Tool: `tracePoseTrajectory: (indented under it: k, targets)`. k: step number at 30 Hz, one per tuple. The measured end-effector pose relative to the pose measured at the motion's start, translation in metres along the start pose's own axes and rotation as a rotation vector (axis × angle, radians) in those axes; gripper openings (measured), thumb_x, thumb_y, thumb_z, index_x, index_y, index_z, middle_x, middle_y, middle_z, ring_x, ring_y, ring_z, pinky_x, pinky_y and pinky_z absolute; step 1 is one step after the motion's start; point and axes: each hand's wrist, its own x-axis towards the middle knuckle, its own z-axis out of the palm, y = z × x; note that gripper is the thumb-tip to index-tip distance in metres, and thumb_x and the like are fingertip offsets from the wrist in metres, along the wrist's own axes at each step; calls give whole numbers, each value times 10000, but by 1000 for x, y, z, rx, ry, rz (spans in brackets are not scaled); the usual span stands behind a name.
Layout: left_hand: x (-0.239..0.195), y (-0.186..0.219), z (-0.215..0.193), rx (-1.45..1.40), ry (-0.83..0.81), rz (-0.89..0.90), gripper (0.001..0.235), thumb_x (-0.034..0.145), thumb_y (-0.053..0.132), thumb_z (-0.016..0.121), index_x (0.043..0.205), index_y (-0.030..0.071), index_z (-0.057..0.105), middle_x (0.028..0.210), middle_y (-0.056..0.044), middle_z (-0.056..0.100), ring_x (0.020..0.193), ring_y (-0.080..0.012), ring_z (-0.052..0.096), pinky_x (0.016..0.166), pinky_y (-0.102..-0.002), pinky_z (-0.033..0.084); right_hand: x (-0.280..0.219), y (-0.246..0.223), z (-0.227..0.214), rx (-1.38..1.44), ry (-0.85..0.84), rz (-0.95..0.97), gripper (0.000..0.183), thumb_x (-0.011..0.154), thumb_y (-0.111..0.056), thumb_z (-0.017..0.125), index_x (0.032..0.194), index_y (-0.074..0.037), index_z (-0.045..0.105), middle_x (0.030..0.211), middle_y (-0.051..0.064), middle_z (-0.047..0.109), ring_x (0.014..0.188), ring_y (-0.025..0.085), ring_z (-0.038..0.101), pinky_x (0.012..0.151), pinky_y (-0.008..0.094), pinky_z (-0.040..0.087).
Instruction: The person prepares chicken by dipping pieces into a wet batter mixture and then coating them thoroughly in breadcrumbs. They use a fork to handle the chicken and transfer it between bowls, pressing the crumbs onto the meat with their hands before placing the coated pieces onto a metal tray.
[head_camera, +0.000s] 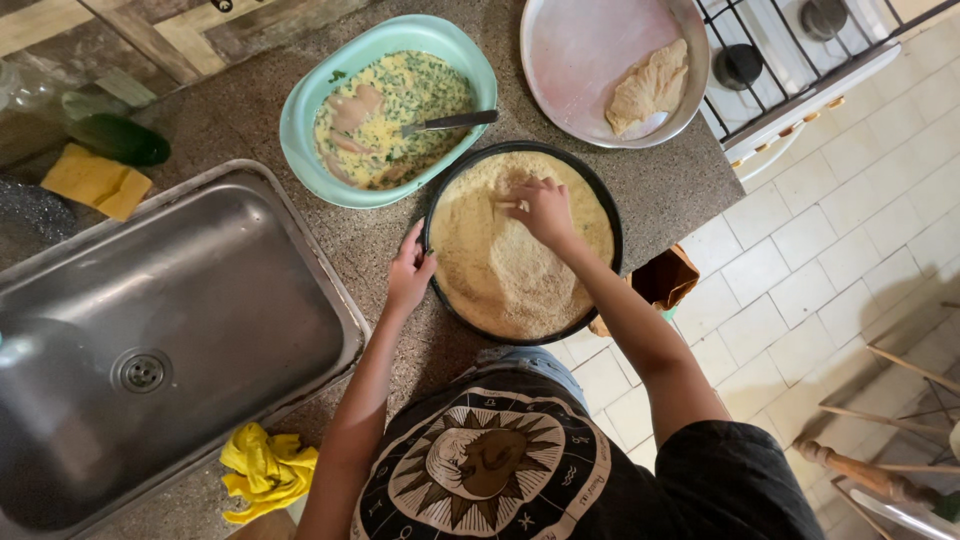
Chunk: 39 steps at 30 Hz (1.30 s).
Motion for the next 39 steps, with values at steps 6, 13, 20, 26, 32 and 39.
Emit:
tracePoseTrajectory:
  k: [6,13,20,26,32,39]
  targets:
    - [-3,22,-5,-68,-27,-58,533,861,141,557,1381,144,437,644,-72,603,594,-185,560,576,-336,453,-23,-21,-78,151,83,-138,237,784,-379,722,914,-182,703,875,-22,695,1005,231,603,856,431,428]
    - [-1,4,-1,14,-11,-5,591,838,141,596,1400,183,419,648,-99,607,595,-229,580,573,-368,462,-60,-74,-166,413,28,-201,130,832,-238,706,890,-122,717,849,66,706,834,297,668,770,406,479]
    - [-1,9,-2,-63,-15,-20,568,853,164,573,1400,172,423,605,-65,579,553,-186,544,540,-352,440,-52,-59,-143,456,38,-147,184,794,-287,758,915,-150,736,722,64,644,660,203,582,648,316,459]
    - [5,-21,2,44,-3,11,553,866,162,575,1400,178,430,619,-82,591,553,-224,563,541,-358,447,-50,-33,-133,329,208,-16,232,771,-365,768,961,-238,726,737,-12,616,643,152,573,629,290,484]
    - [0,13,-3,-17,-67,-133,571,856,160,548,1409,179,411,593,-33,578,506,-139,502,505,-297,427,-29,9,-155,272,177,86,190,807,-216,718,996,-200,718,685,85,642,646,300,615,625,412,482]
    - [2,33,-11,-73,-125,-160,582,893,157,502,1447,140,324,581,-13,420,502,-105,366,488,-297,312,39,126,-179,211,344,290,81,881,-139,641,947,-137,689,673,-1,636,546,130,575,552,237,488]
